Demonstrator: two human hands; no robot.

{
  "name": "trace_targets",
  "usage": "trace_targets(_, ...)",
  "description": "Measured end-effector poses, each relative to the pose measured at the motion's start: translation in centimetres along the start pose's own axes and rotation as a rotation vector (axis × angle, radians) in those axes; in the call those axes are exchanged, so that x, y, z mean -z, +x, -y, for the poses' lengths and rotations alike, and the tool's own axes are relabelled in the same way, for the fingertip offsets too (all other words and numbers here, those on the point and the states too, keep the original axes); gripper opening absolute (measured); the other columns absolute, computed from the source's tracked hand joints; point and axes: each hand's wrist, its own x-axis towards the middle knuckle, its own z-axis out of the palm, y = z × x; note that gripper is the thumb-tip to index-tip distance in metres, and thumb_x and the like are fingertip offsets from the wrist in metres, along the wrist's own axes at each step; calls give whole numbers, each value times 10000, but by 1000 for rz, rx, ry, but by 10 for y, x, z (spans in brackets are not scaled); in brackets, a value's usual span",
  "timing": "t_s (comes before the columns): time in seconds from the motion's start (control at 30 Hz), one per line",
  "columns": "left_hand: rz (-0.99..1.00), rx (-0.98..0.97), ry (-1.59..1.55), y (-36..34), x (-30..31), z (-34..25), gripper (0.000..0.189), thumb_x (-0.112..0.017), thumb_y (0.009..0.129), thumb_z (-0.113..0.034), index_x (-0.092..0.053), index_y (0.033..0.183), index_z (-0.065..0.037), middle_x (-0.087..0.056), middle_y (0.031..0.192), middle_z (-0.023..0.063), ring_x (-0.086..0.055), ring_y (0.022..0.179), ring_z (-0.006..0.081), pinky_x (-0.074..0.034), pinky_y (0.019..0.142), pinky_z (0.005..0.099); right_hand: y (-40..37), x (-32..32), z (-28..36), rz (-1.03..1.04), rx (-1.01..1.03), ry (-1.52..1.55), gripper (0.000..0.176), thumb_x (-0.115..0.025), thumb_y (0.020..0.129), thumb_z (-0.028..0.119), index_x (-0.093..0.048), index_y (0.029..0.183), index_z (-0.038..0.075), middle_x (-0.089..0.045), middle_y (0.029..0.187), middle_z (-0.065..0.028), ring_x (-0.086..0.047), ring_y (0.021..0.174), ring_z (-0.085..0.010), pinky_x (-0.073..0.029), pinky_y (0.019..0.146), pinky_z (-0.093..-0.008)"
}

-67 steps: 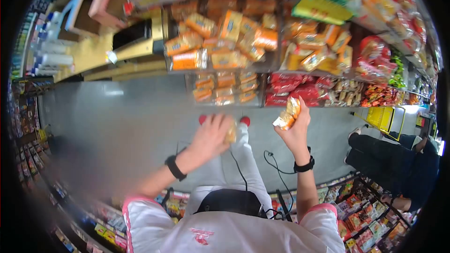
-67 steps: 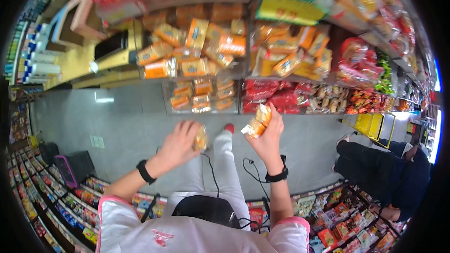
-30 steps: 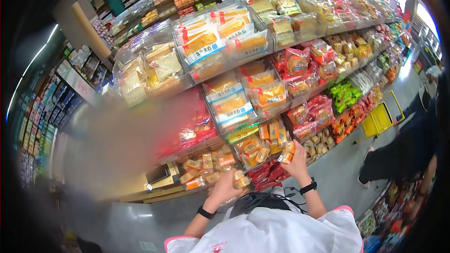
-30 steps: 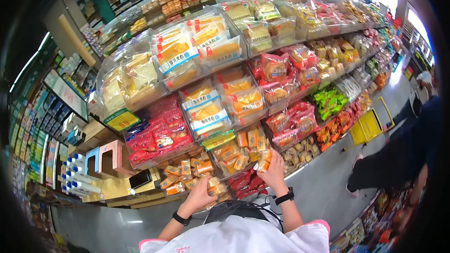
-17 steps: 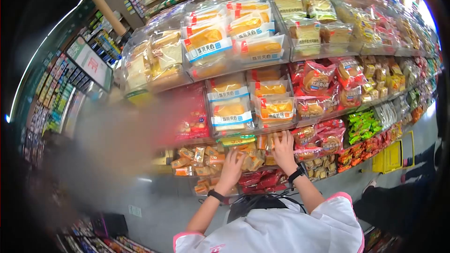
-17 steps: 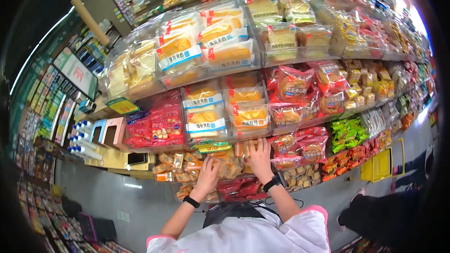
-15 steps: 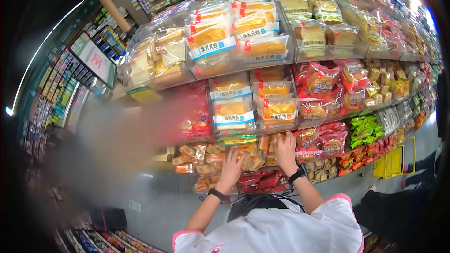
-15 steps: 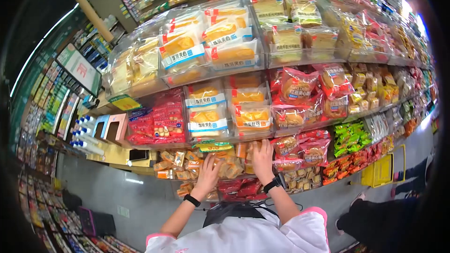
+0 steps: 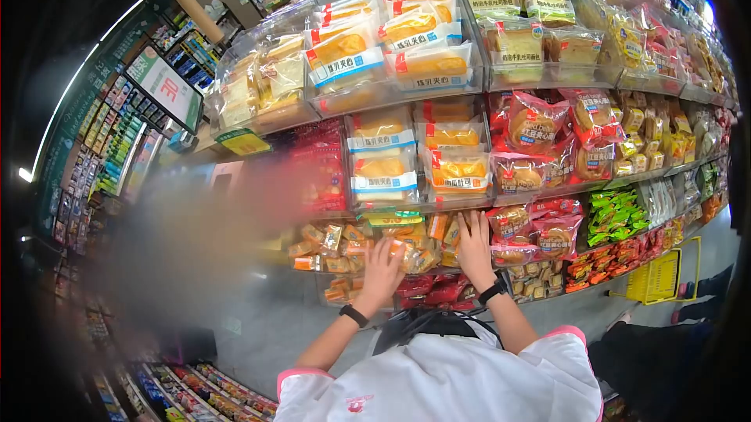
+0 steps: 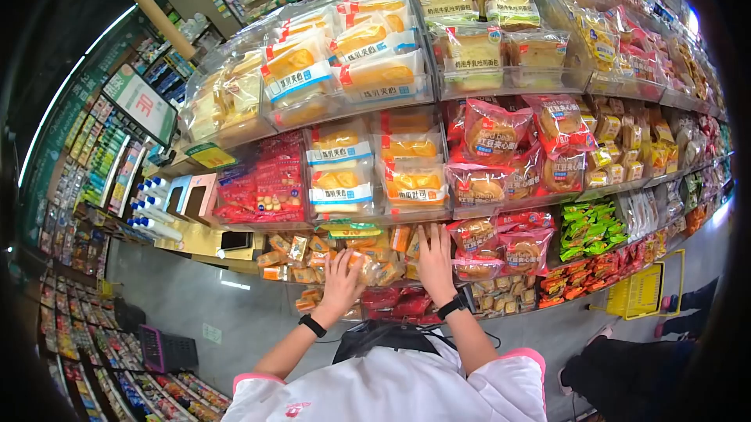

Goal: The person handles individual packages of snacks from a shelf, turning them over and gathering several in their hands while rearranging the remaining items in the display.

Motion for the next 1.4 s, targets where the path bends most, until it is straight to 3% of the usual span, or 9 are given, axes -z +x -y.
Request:
trace_targets(0.23,9,-326,58,29,-3,-10,539,-561,803,-39,-495,1335,-106,-449,1350,156,-387,1289,335,-300,1098,500,-42,13,2,-71,8,108,375,-604,780,13,-586,1155,6,-407,1365,-228,-328,1305,-446,-284,1100,-511)
trace_targets(0.5,63,-291,91,69,-19,-11,523,-560,824,-63,-459,1337,-80,-401,1413,172,-372,1304,339,-321,1082,467,-90,40,-9,-46,-122,194,337,-583,786,-11,-593,1122,2,-463,1294,-209,-418,1232,-396,-357,1050,-465)
trace_targets(0.53,-45,-324,185,74,-14,-15,563,-549,813,-44,-443,1363,-100,-554,1218,175,-529,1151,314,-439,968,443,-95,45,-8,-49,-146,191,317,-574,796,-11,-591,1112,0,-469,1283,-206,-428,1221,-394,-363,1041,-465)
trace_targets(0.63,284,-52,244,79,-24,-11,582,-534,811,-46,-445,1381,-124,-628,890,116,-638,855,267,-527,757,398,-107,45,-13,-50,-173,174,290,-568,808,0,-590,1097,-1,-479,1266,-203,-447,1195,-394,-382,1015,-462)
trace_targets(0.67,134,-86,334,76,-43,-1,578,-530,809,-62,-462,1378,-141,-579,677,58,-614,625,228,-509,580,371,-110,46,-13,-49,-179,176,289,-570,808,2,-591,1096,-2,-480,1266,-204,-449,1192,-394,-384,1012,-462)
trace_targets(0.77,169,-62,349,78,-56,3,536,-529,822,-87,-490,1354,-141,-606,775,74,-621,705,238,-504,635,380,-114,46,-12,-34,-198,197,284,-571,811,8,-594,1094,-3,-481,1266,-206,-450,1185,-396,-386,1007,-462)
trace_targets(0.87,-84,-145,349,79,-57,1,516,-533,825,-95,-503,1338,-143,-618,871,86,-625,795,253,-497,692,389,-114,44,-9,-24,-206,225,282,-571,816,13,-596,1097,0,-479,1270,-208,-449,1183,-399,-386,1005,-462)
trace_targets(0.97,68,-33,361,83,-54,-10,504,-543,804,-87,-496,1306,-93,-614,909,101,-618,863,275,-482,768,392,-113,41,-4,-16,-204,238,279,-572,822,18,-599,1100,6,-479,1272,-212,-448,1182,-401,-389,1002,-461)
trace_targets(1.4,2,-17,-129,57,-35,-6,473,-614,852,-220,-454,1210,44,-545,1067,244,-541,1017,420,-453,896,474,-120,32,-6,37,-230,251,260,-569,839,44,-602,1093,7,-495,1248,-206,-472,1155,-393,-414,985,-452)
